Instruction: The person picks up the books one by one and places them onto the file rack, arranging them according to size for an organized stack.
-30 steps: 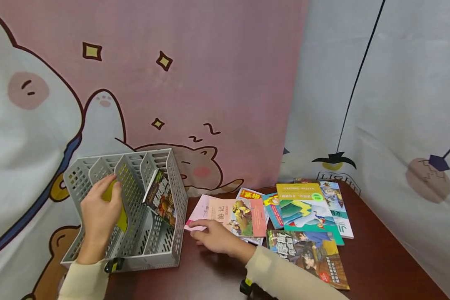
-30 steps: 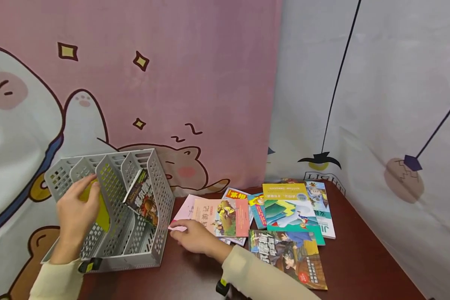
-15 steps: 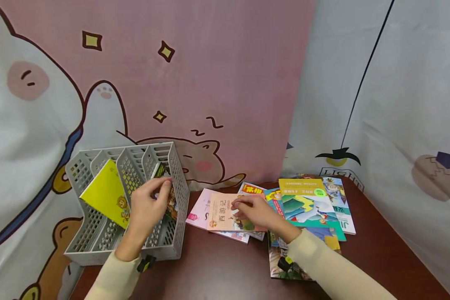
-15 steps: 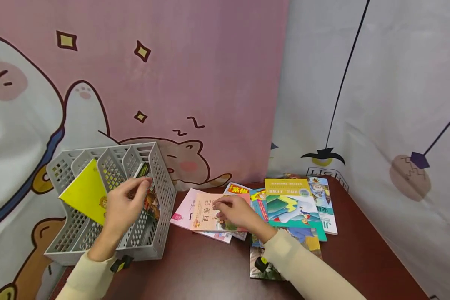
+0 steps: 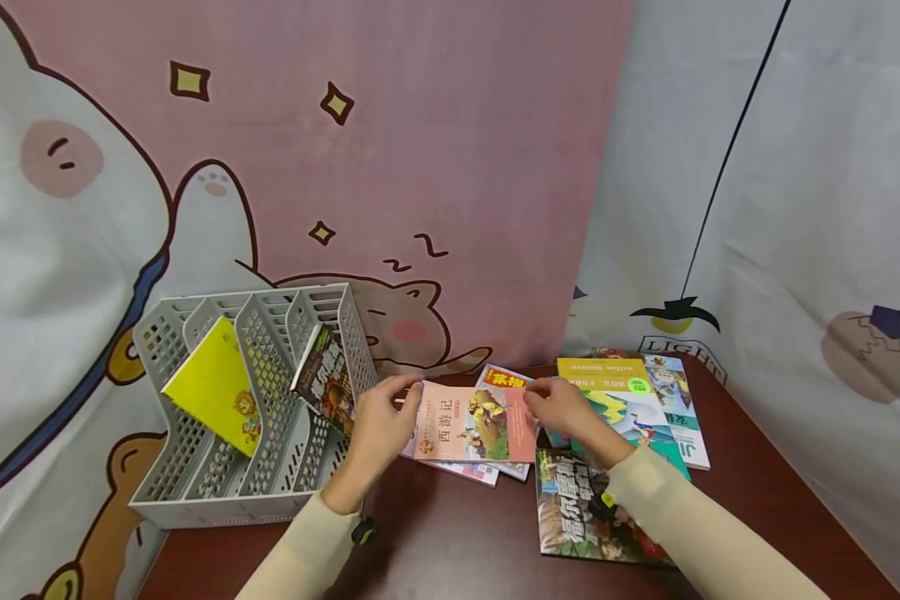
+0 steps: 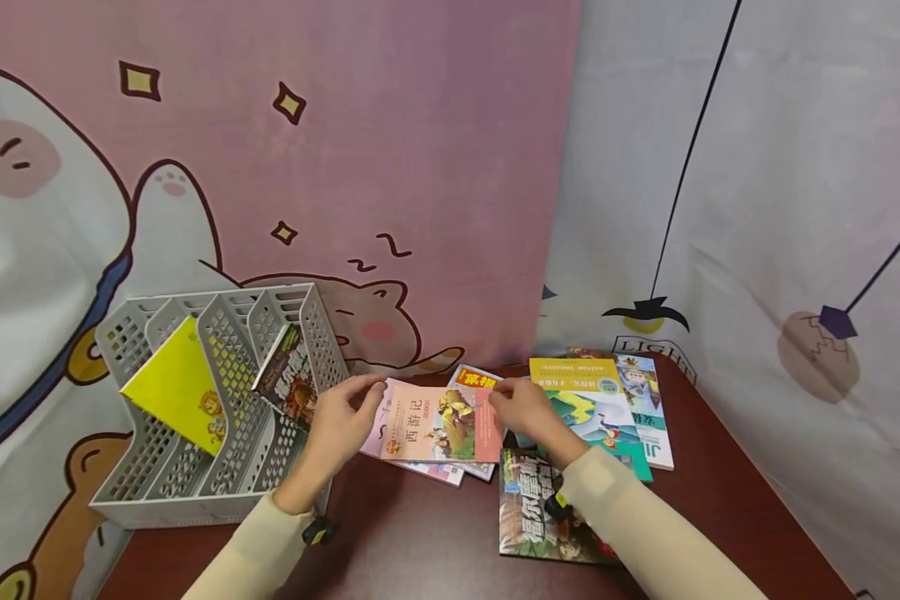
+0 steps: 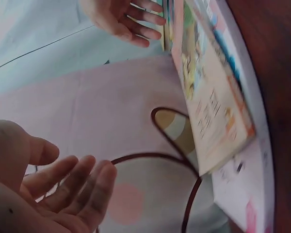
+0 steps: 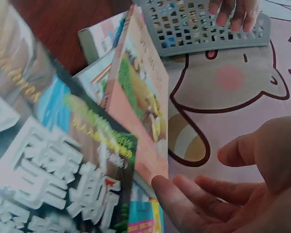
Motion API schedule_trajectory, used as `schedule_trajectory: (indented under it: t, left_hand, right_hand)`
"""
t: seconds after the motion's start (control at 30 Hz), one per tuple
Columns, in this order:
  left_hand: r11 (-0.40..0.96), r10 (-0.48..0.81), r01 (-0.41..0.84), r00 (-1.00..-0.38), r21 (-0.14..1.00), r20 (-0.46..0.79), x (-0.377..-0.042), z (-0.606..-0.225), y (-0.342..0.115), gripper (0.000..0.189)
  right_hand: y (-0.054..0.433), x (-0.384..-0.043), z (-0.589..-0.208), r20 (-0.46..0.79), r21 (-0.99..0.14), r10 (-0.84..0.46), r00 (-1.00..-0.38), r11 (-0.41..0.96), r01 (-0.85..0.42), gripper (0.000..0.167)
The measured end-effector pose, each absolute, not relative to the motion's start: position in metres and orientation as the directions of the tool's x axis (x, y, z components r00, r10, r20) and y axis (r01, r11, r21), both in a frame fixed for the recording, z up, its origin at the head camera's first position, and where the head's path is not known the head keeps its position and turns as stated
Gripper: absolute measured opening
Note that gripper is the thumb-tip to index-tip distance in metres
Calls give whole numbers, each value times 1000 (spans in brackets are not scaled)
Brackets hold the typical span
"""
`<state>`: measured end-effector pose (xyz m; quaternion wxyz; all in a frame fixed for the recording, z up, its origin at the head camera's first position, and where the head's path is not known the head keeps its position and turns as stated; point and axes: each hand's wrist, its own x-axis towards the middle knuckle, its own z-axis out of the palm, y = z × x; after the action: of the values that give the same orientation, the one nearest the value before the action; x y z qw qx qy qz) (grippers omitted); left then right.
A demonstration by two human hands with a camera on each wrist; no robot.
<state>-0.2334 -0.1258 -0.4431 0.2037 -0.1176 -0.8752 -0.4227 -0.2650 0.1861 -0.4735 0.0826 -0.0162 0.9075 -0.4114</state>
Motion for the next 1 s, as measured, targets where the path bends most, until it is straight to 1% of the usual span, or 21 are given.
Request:
schedule_trajectory:
  t: [0.07, 0.17, 0.3, 0.37, 0.5, 0.53, 0.6, 0.7, 0.77, 0.83, 0.9, 1.0]
  left_hand:
    - [623, 22, 338, -909, 705, 416, -236, -451, -120, 23]
    - [659, 18, 302, -922, 689, 387, -239, -461, -114, 25]
    - [706, 10, 272, -927, 654, 375, -243, -476, -111, 29]
    - [723, -7, 243, -934, 647, 358, -244, -485, -110, 33]
    - [781, -16, 219, -929, 585, 369, -253, -517, -113, 41]
    - [790, -15, 210, -933, 576, 360, -255, -522, -112, 43]
    - [815, -19, 186, -938, 549, 345, -259, -535, -113, 47]
    - [830, -27, 144, -955, 539, 297, -258, -534, -111, 50]
    - [830, -26, 120, -967, 545, 253, -252, -524, -109, 49]
    - [830, -19, 109, -975, 547, 223, -250, -515, -107, 46]
    - [823, -23, 96, -979, 559, 202, -250, -512, -106, 41]
    - [806, -52, 71, -980, 588, 190, -254, -515, -106, 32]
  right_hand:
    - [188, -267, -477, -168, -738, -103, -980, 673, 56, 48]
    - [187, -268, -480, -204, -729, -102, -974, 679, 82, 49]
    - [186, -269, -486, -216, -718, -96, -972, 690, 92, 52]
    - [186, -270, -490, -211, -705, -96, -973, 704, 83, 47]
    - [186, -270, -494, -196, -678, -87, -977, 732, 71, 35]
    - [188, -271, -499, -183, -671, -96, -978, 740, 53, 32]
    - [188, -271, -498, -186, -657, -79, -979, 751, 64, 29]
    - [186, -273, -498, -204, -631, -61, -977, 771, 84, 34]
    - [181, -272, -493, -227, -627, -34, -973, 769, 120, 35]
    - [180, -273, -495, -237, -629, -23, -971, 765, 135, 40]
    - [178, -273, -496, -244, -654, -11, -970, 740, 156, 39]
    - [178, -273, -498, -252, -728, 2, -968, 659, 191, 33]
